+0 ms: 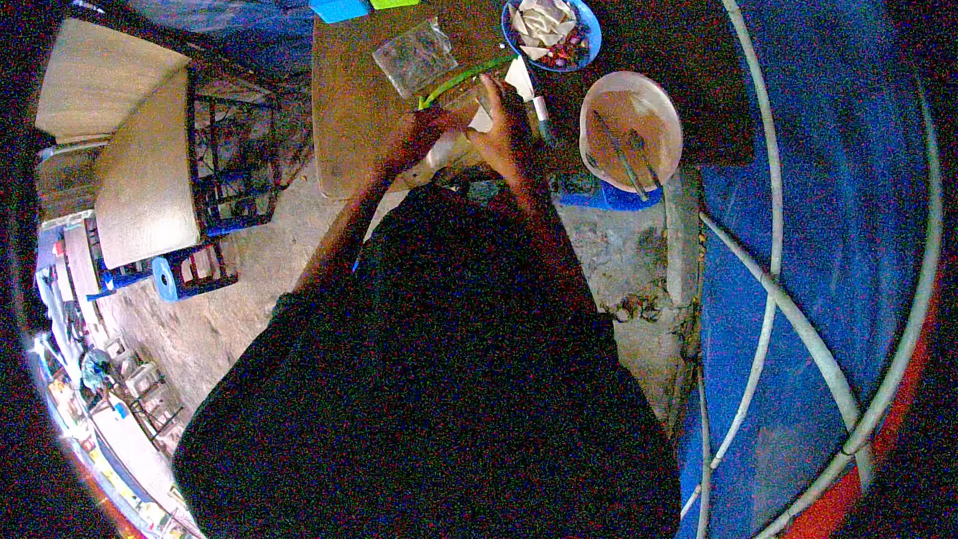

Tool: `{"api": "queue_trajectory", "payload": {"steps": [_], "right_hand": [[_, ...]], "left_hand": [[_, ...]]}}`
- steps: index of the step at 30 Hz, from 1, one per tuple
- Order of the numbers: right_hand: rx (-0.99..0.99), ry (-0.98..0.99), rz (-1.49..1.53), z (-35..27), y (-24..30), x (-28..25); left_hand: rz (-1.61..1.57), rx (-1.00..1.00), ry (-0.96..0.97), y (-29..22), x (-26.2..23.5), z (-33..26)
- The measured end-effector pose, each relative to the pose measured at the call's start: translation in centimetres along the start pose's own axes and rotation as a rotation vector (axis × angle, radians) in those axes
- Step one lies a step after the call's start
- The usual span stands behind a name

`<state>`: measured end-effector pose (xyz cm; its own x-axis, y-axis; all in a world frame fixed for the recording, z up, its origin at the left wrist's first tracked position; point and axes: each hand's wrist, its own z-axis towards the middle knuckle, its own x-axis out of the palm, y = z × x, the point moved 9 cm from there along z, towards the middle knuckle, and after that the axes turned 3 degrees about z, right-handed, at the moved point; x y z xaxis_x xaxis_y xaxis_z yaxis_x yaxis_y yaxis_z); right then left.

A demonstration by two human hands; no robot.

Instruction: The person repeatedly scoops a paste from a white bowl with a spoon and spreads it onto triangular wrappers. They fold the wrappers into sealed packets and place them into a blue bowl. The process continues with multiple wrappers throughout the clip.

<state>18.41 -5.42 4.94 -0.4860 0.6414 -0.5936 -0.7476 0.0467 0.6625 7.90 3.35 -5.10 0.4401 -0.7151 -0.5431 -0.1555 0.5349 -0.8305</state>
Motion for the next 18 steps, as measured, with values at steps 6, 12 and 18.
{"api": "queue_trajectory", "payload": {"steps": [6, 12, 18], "right_hand": [[0.135, 0.567, -0.159, -1.3, -3.4, 5.0], [0.284, 0.469, 0.3, -6.0, -9.7, 7.3], [0.426, 0.384, 0.094, -8.1, -18.0, 10.4]], "left_hand": [[0.311, -0.097, 0.126, -3.1, -0.6, 0.4], [0.05, -0.039, 0.121, 2.4, 1.9, -0.1], [-0.229, -0.28, 0.053, 10.2, 1.3, -2.9]]}}
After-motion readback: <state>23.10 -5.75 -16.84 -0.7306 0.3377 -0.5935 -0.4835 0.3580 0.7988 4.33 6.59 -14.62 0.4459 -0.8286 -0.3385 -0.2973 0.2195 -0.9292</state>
